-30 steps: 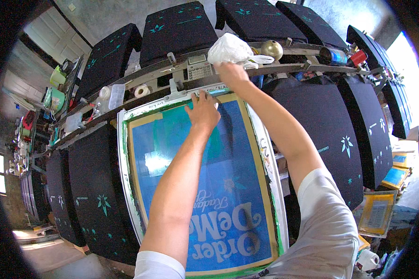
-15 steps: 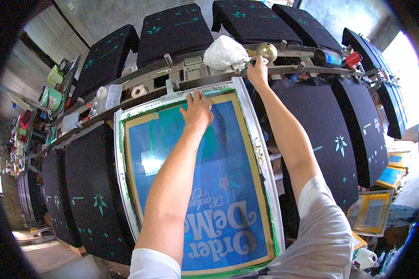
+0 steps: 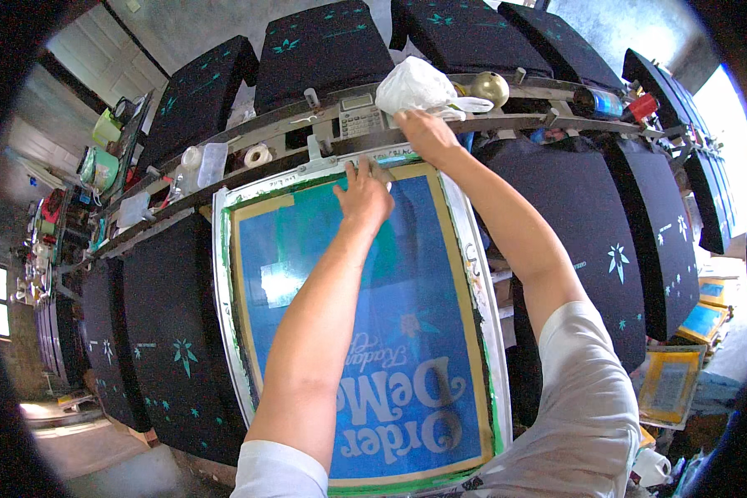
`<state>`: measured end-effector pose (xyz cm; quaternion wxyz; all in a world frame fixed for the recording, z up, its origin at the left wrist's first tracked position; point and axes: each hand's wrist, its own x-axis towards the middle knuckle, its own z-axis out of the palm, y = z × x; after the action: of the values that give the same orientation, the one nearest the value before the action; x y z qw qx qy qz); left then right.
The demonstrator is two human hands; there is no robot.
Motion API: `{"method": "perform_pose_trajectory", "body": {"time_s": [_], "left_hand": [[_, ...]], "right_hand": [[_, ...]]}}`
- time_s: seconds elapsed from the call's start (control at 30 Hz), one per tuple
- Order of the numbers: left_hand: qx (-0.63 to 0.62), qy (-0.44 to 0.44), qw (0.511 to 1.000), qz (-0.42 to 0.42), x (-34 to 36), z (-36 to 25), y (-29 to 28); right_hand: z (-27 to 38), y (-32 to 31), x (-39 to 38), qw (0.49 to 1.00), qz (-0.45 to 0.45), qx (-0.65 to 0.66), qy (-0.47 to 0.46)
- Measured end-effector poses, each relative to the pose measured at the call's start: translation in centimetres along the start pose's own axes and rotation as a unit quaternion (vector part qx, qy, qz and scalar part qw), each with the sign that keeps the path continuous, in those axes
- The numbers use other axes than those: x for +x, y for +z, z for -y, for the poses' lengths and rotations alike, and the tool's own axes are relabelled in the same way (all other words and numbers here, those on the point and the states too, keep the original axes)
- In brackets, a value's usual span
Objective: The person holds a screen printing frame over a black t-shirt and uses a squeegee to pull green ink across the mesh, imprinting a design. They repeatedly lift and reposition the frame, then wipe the screen surface with a cloth before continuing the printing motion.
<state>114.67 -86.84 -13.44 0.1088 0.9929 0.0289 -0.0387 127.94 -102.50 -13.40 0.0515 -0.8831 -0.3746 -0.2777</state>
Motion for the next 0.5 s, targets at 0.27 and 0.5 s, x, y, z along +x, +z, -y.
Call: {"method": "perform_pose_trajectory", "body": {"time_s": [0.27, 0.5], "left_hand": [[-0.090, 0.073, 0.993, -0.017, -1.1, 5.9, 0.3], [-0.144, 0.041, 0.949, -0.279, -23.2, 17.4, -2.9]], "right_hand": [[1.8, -11.7, 0.6, 0.892, -0.214, 0.254, 0.306], [9.0, -23.3, -21.7, 0.777, 0.145, 0.441, 0.424]]}}
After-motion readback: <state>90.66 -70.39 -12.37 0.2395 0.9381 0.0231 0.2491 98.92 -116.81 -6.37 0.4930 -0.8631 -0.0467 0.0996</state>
